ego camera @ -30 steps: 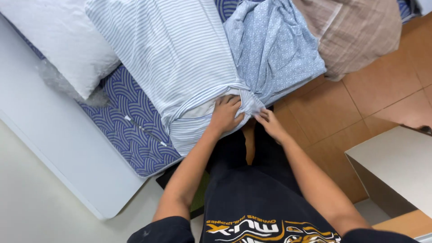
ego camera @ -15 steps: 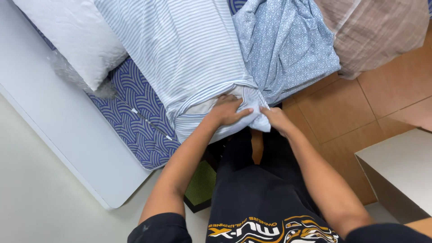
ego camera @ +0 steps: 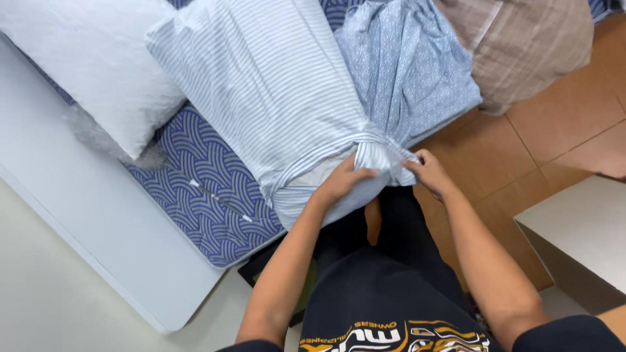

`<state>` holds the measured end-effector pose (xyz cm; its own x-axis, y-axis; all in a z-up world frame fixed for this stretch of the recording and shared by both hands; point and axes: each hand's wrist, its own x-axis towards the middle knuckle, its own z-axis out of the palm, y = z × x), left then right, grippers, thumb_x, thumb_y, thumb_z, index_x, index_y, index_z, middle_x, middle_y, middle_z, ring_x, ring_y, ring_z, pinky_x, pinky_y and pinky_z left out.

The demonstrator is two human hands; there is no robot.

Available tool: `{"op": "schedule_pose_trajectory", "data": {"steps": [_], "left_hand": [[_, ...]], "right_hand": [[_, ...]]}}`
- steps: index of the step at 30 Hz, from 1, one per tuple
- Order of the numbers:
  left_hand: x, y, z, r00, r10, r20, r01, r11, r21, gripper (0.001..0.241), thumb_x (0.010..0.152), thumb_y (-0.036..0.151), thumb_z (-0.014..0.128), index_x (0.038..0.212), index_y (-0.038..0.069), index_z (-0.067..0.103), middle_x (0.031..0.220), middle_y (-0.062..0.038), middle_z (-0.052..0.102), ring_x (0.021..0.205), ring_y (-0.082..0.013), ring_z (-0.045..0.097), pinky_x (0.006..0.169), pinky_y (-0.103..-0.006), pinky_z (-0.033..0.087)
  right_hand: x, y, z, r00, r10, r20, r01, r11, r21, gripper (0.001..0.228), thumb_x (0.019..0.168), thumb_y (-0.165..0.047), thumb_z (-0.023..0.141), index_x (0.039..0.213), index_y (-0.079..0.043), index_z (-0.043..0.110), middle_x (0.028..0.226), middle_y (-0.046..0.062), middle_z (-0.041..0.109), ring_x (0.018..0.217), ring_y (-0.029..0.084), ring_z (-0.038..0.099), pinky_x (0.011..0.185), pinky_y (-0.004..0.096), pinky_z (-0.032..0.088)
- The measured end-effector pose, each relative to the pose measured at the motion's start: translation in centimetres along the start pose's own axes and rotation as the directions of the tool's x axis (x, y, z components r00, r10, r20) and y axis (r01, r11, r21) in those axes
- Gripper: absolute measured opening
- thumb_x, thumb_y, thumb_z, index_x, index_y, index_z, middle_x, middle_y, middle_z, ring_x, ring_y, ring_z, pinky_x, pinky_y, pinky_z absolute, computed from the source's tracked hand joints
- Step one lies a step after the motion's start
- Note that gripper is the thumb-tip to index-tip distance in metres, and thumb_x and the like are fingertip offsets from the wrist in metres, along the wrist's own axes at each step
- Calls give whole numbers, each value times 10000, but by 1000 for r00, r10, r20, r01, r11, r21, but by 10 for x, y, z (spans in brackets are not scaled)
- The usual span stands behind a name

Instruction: The person places a striped pillowcase over a white pillow on a bed, tucks the pillow into the case, and smooths the fabric. They then use a duster to clean the surface of the pillow.

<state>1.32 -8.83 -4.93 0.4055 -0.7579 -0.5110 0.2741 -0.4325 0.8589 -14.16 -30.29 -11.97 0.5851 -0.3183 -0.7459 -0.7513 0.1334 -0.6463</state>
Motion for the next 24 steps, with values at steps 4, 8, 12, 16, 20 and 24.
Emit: {"op": "schedule_pose_trajectory", "data": {"steps": [4, 8, 12, 16, 20, 24], "left_hand": [[-6, -45, -12, 982, -145, 121, 105, 951, 289, 521, 913, 359, 616, 1270, -19, 636, 1245, -228, 696, 1162, -362, 651, 1030, -446, 503], [12, -75, -25, 922, -324, 214, 121, 764, 634, 447, 940, 323, 567, 1192, -29, 680, 1231, -261, 683, 1160, -376, 645, 1030, -445, 490], [29, -4, -28, 879, 7, 477, -430, 448, 784, 367, 915, 267, 508, 1076, 24, 731, 1205, -198, 735, 1163, -338, 692, 1092, -374, 531], [22, 38, -46, 773, 199, 602, -623, 416, 662, 544, 899, 478, 566, 1134, 13, 721, 1221, -263, 685, 1196, -474, 589, 1054, -531, 385], [31, 18, -75, 927, -321, 191, 17, 547, 837, 796, 1019, 643, 460, 1308, -87, 597, 1294, -311, 649, 1189, -437, 639, 1081, -454, 472], [24, -10, -58, 956, -218, 198, -52, 534, 844, 780, 1005, 613, 501, 1320, -96, 583, 1295, -350, 602, 1205, -473, 591, 1064, -484, 433]], "right_hand": [[18, 12, 34, 987, -80, 136, 47, 972, 229, 238, 901, -129, 621, 1123, -98, 543, 1042, 4, 640, 958, 129, 595, 816, 296, 498], [21, 6, 62, 990, -129, 64, 114, 973, 201, 323, 1003, -189, 469, 1188, -6, 660, 1104, 62, 725, 1003, 150, 651, 872, 282, 519], [28, 40, 60, 983, -164, -77, 176, 966, 187, 350, 1069, -262, 509, 1187, 35, 653, 1074, 69, 714, 969, 121, 631, 839, 270, 531], [-4, -11, 43, 996, -85, 26, 67, 915, 398, 366, 1086, -300, 595, 976, 40, 677, 832, -1, 668, 735, 88, 555, 657, 290, 464], [-56, -54, 59, 960, -272, -64, 279, 949, 146, 311, 991, -280, 670, 792, -40, 683, 677, -48, 598, 633, 54, 501, 561, 298, 439], [-62, -50, 63, 955, -274, -116, 254, 953, -162, 494, 990, -327, 744, 692, -6, 515, 623, 52, 434, 612, 120, 399, 538, 337, 381]]}}
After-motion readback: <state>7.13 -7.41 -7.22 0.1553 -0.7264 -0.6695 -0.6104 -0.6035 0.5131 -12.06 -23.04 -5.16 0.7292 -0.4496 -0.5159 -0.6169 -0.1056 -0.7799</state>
